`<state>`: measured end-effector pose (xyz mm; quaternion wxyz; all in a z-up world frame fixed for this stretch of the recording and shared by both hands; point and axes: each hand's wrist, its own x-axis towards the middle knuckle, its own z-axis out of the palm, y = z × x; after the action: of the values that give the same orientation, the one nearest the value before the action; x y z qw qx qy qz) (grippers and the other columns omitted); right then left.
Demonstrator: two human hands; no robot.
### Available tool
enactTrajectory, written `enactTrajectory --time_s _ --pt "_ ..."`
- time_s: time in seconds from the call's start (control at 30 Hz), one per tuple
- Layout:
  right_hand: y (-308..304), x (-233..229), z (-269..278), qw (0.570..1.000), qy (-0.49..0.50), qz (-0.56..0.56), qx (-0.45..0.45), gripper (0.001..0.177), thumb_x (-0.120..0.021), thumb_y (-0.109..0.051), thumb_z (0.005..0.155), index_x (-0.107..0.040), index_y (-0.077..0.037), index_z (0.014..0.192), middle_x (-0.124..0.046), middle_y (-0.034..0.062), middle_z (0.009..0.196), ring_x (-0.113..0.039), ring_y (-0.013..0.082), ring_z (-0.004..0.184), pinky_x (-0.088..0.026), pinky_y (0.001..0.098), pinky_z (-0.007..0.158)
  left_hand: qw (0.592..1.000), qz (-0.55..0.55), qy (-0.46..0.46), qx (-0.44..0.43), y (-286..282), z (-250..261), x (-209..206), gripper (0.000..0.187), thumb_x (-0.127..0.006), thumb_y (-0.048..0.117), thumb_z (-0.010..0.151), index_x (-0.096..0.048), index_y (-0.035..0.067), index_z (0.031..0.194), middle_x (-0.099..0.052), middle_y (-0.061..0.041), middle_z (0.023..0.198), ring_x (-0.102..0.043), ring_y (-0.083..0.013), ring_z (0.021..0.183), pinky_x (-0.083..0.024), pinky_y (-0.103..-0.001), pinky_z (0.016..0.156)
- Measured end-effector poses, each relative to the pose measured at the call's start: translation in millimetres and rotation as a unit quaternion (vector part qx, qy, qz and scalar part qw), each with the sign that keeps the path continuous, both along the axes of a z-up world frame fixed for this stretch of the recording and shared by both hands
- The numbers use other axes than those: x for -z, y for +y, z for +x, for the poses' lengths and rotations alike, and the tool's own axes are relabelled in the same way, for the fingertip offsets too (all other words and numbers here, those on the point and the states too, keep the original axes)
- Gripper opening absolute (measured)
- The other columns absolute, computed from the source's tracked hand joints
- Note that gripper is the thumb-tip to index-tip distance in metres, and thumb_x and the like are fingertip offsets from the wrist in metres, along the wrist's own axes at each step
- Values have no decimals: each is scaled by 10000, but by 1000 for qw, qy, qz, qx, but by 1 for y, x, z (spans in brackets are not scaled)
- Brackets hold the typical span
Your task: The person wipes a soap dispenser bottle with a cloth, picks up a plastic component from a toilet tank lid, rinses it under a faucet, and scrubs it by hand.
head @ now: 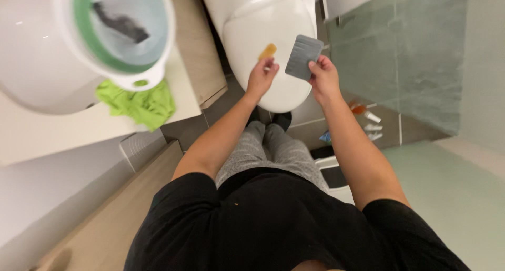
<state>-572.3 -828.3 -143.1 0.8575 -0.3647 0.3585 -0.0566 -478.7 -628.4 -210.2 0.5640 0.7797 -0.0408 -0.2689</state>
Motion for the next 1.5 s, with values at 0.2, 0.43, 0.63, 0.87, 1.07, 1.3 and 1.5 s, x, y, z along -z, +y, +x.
enactTrajectory --time_s 0.2,0.43,0.63,0.87,1.07,1.3,1.5 --pt "34 -147 19 995 -35 -30 -89 105 -631 -70 1011 -594 -72 1109 -695 48 1101 -687 165 984 -605 389 902 966 -228 123 -7 41 -6 -149 406 -694 218 978 -599 48 1333 -651 -8 1057 -643 -78 870 -540 -248 742" --pt "104 -222 20 977 -97 -10 -190 108 -639 -61 1034 -591 -55 1131 -689 68 1112 -688 165 994 -604 360 906 948 -298 101 -52 110 -25 -245 240 -727 167 971 -644 37 1155 -668 -10 945 -619 -86 772 -533 -249 678" --pt "193 -262 27 964 -103 -20 -246 129 -645 -68 1009 -602 -68 1130 -696 50 1075 -684 145 952 -596 330 871 944 -299 95 -101 189 -27 -277 180 -726 180 959 -642 56 1060 -672 12 910 -618 -69 790 -542 -249 661" --pt "325 -283 56 945 -99 -90 -298 127 -675 -106 995 -611 -131 1102 -684 -20 1019 -658 87 889 -548 250 751 934 -322 72 -134 329 -10 -311 181 -689 205 997 -640 58 1092 -668 -10 983 -640 -90 879 -587 -288 751" --pt "456 -272 88 938 -131 -68 -313 113 -695 -103 1013 -618 -106 1095 -670 -13 982 -612 76 827 -486 230 694 915 -355 80 -175 455 1 -328 216 -633 179 994 -633 61 1175 -694 -29 1059 -691 -142 979 -617 -344 824" --pt "519 -284 140 914 -110 -158 -357 202 -656 -110 1013 -632 -43 1202 -690 -1 1049 -641 86 907 -554 254 788 896 -355 111 -242 524 62 -302 186 -635 147 1005 -629 51 1163 -686 -48 1050 -690 -172 942 -607 -378 785" --pt "513 -265 206 879 -147 -297 -342 433 -665 -22 984 -557 -3 1404 -650 42 1238 -590 121 1034 -524 260 918 890 -356 87 -273 542 134 -263 195 -642 163 1008 -635 48 1165 -701 -61 1035 -692 -170 897 -614 -377 754"
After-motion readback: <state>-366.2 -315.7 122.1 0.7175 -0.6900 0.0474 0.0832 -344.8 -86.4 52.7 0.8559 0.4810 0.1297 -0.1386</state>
